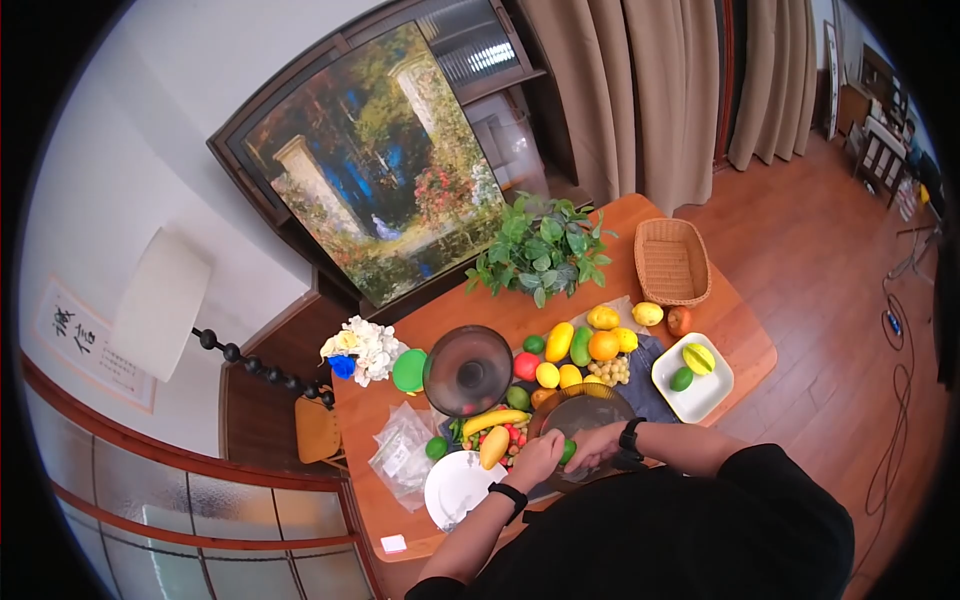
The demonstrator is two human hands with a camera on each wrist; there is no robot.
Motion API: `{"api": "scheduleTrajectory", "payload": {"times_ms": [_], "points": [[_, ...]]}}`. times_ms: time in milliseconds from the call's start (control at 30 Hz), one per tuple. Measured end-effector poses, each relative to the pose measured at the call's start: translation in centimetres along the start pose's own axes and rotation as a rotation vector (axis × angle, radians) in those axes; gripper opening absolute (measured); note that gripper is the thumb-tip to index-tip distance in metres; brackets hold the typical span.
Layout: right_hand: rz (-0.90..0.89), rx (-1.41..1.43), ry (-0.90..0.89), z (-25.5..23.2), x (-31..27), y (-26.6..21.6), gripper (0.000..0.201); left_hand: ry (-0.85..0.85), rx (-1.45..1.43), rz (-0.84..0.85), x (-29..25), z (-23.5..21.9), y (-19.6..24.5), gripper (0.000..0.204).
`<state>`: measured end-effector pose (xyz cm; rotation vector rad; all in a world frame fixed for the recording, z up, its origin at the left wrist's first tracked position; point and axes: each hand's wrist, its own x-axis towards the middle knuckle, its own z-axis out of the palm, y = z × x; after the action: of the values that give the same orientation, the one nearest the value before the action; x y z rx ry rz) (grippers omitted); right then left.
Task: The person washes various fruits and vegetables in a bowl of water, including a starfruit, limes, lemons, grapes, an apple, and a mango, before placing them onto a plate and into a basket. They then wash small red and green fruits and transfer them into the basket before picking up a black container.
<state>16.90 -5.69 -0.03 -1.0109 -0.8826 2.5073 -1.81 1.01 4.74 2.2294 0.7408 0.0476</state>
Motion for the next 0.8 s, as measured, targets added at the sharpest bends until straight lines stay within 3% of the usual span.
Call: {"api": "scheduleTrajectory", "payload": {"times_ms": [100, 133, 167, 200, 233, 267, 300, 367, 400, 433, 500, 533, 600, 633, 667, 700, 733, 800], "points": [[0.008, -0.106, 0.081, 0.3, 0.2, 0.0, 0.032, 0.091, -0.082, -0.012, -0.2, 0.0, 0.3, 0.033], [-0.035, -0.319, 0.272, 1.5, -0.1, -0.7, 0.032, 0.089, -0.082, -0.013, 0.3, 1.2, -1.3, 0.033], [-0.078, -0.530, 0.465, 2.1, -0.3, -1.0, 0.031, 0.221, -0.096, 0.040, 1.2, 3.3, -4.3, 0.034], [-0.079, -0.527, 0.467, 2.0, 0.1, -0.4, 0.031, 0.353, -0.110, 0.094, 1.7, 4.5, -5.9, 0.035], [-0.325, -0.773, 0.608, 1.8, 0.8, 0.5, 0.025, 0.352, -0.109, 0.095, 1.8, 4.1, -5.8, 0.035], [-0.579, -1.018, 0.744, 1.4, 1.3, 1.2, 0.021, 0.056, -0.516, -0.370, 2.2, 3.3, -5.9, 0.038], [-0.581, -1.020, 0.744, 1.8, 1.0, 0.7, 0.021, -0.262, -0.907, -0.835, 2.3, 2.7, -5.7, 0.041], [-0.312, -1.314, 0.917, 3.7, -0.5, -1.1, 0.021, -0.317, -1.044, -0.901, 1.8, 2.1, -4.7, 0.045], [-0.312, -1.315, 0.917, 3.5, -0.5, -0.9, 0.021, -0.374, -1.180, -0.966, 1.6, 2.0, -4.3, 0.049], [-0.329, -1.369, 0.895, 3.2, -0.4, -0.6, 0.022, -0.374, -1.178, -0.965, 1.5, 2.0, -3.9, 0.049], [-0.348, -1.420, 0.877, 2.5, -0.6, -0.2, 0.022, -0.150, -0.812, -0.953, 1.4, 2.4, -3.3, 0.054], [-0.313, -1.406, 0.836, 2.1, -0.8, -0.1, 0.021, -0.149, -0.811, -0.952, 1.5, 4.1, -6.1, 0.054], [-0.279, -1.396, 0.793, 0.7, -0.9, 0.7, 0.021, 0.044, -0.061, -0.478, 2.1, 8.3, -14.1, 0.056], [-0.319, -1.367, 0.965, -0.9, 0.1, 2.4, 0.020, 0.047, -0.062, -0.478, 1.8, 7.6, -12.9, 0.056], [-0.357, -1.328, 1.136, -2.2, 1.0, 3.7, 0.019, -0.025, -0.216, -0.603, 1.2, 6.1, -10.5, 0.055], [-0.284, -1.316, 1.224, -2.8, 1.4, 4.1, 0.018, -0.099, -0.372, -0.726, 0.9, 5.0, -8.7, 0.053], [-0.282, -1.319, 1.219, -3.8, 2.1, 4.8, 0.018, -0.097, -0.377, -0.729, 0.9, 5.1, -8.3, 0.053], [-0.016, -0.942, 1.158, -7.0, 3.9, 6.1, 0.023, -0.108, -0.500, -0.666, 1.0, 5.3, -7.3, 0.050]]}}
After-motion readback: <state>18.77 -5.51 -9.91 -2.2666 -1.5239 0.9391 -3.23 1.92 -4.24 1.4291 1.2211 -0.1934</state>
